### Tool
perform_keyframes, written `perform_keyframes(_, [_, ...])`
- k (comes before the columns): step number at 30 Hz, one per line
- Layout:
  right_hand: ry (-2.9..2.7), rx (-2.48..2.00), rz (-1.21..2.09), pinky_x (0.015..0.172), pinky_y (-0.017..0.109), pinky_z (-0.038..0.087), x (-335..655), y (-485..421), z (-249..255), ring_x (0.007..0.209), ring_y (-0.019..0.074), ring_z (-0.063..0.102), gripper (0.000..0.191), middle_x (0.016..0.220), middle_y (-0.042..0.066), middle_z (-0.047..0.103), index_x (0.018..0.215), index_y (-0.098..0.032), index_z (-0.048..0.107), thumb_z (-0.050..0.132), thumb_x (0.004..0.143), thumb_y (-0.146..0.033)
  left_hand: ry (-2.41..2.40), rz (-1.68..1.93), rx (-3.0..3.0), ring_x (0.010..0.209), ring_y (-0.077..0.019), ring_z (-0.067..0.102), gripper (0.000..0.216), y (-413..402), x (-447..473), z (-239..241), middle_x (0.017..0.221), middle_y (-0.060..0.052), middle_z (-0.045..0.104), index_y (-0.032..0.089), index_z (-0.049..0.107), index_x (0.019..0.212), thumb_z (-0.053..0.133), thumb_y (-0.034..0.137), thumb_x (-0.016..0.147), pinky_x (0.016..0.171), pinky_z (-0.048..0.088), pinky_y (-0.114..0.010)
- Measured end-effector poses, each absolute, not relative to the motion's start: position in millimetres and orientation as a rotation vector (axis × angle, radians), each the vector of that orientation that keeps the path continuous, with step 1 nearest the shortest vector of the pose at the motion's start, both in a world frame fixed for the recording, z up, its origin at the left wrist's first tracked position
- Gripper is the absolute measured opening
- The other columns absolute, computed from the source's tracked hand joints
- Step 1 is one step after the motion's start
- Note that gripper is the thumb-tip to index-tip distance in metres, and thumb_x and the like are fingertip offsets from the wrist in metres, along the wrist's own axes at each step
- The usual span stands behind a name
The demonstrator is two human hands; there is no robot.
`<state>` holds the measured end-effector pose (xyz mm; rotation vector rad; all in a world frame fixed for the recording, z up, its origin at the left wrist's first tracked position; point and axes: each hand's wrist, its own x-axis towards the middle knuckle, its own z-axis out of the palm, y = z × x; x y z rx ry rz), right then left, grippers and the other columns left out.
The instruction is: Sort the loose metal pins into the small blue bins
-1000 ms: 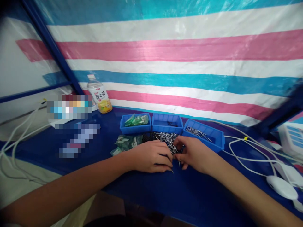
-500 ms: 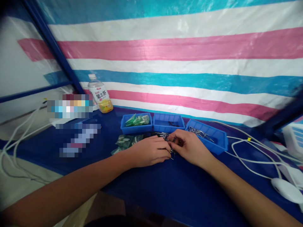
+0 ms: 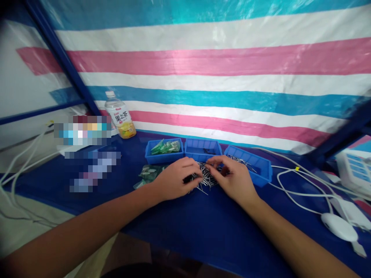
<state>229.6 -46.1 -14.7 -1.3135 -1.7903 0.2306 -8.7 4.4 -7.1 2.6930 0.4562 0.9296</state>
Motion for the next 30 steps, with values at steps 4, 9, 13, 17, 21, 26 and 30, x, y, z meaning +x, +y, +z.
perform_keyframes(4, [-1.786, -1.275, 0.267, 0.072, 0.035, 0.060, 226, -51, -10, 0.095, 0.0238, 0.075, 0.017, 0.107, 0.006, 0.081, 0.096, -0.026, 0.077, 0.073, 0.098, -0.042, 0.684, 0.992, 2.536, 0.099, -0.0229, 0.069, 0.027, 5, -13, -2, 0.106, -0.007, 0.078, 0.019, 0.069, 0.128, 0.060, 0.027, 0.104, 0.095, 0.055, -0.041])
perform_keyframes(9, [-1.844, -1.242, 0.197, 0.062, 0.034, 0.054, 220, -53, -7, 0.075, 0.0187, 0.067, 0.018, 0.100, 0.007, 0.077, 0.093, -0.025, 0.078, 0.071, 0.099, -0.041, 0.657, 0.975, 2.537, 0.096, -0.0218, 0.071, 0.038, 6, -14, -3, 0.110, -0.006, 0.082, 0.022, 0.068, 0.140, 0.048, 0.020, 0.107, 0.094, 0.055, -0.041])
perform_keyframes(13, [-1.862, -1.227, 0.213, 0.062, 0.032, 0.052, 216, -54, -7, 0.070, 0.0162, 0.063, 0.012, 0.097, 0.005, 0.076, 0.093, -0.025, 0.077, 0.071, 0.098, -0.035, 0.638, 0.983, 2.479, 0.093, -0.0200, 0.074, 0.036, 6, -13, -2, 0.107, -0.004, 0.084, 0.023, 0.074, 0.133, 0.050, 0.018, 0.106, 0.092, 0.058, -0.038])
perform_keyframes(17, [-1.894, -1.212, 0.246, 0.064, 0.032, 0.053, 215, -55, -9, 0.074, 0.0168, 0.066, 0.008, 0.102, 0.005, 0.076, 0.097, -0.026, 0.076, 0.070, 0.098, -0.030, 0.640, 1.012, 2.361, 0.099, -0.0205, 0.077, 0.030, 5, -12, 2, 0.112, -0.006, 0.084, 0.021, 0.078, 0.125, 0.056, 0.022, 0.104, 0.094, 0.060, -0.036])
perform_keyframes(21, [-1.959, -1.208, 0.214, 0.068, 0.034, 0.056, 214, -54, -10, 0.090, 0.0218, 0.071, 0.009, 0.107, 0.006, 0.077, 0.097, -0.027, 0.077, 0.069, 0.098, -0.030, 0.608, 1.034, 2.304, 0.113, -0.0223, 0.075, 0.025, 7, -10, 3, 0.121, -0.008, 0.081, 0.019, 0.079, 0.120, 0.061, 0.020, 0.102, 0.102, 0.059, -0.039])
perform_keyframes(26, [-1.967, -1.216, 0.168, 0.067, 0.036, 0.057, 212, -54, -10, 0.088, 0.0229, 0.071, 0.012, 0.107, 0.006, 0.078, 0.102, -0.028, 0.078, 0.067, 0.100, -0.033, 0.635, 1.100, 2.270, 0.105, -0.0207, 0.075, 0.016, 10, -10, 1, 0.111, -0.007, 0.081, 0.020, 0.078, 0.106, 0.064, 0.015, 0.099, 0.100, 0.059, -0.040])
perform_keyframes(30, [-1.909, -1.226, 0.170, 0.062, 0.035, 0.053, 212, -57, -7, 0.075, 0.0192, 0.066, 0.012, 0.106, 0.007, 0.077, 0.102, -0.026, 0.075, 0.067, 0.100, -0.035, 0.648, 1.129, 2.238, 0.098, -0.0173, 0.074, 0.017, 11, -12, 0, 0.104, -0.006, 0.078, 0.018, 0.072, 0.088, 0.061, 0.006, 0.092, 0.091, 0.060, -0.034])
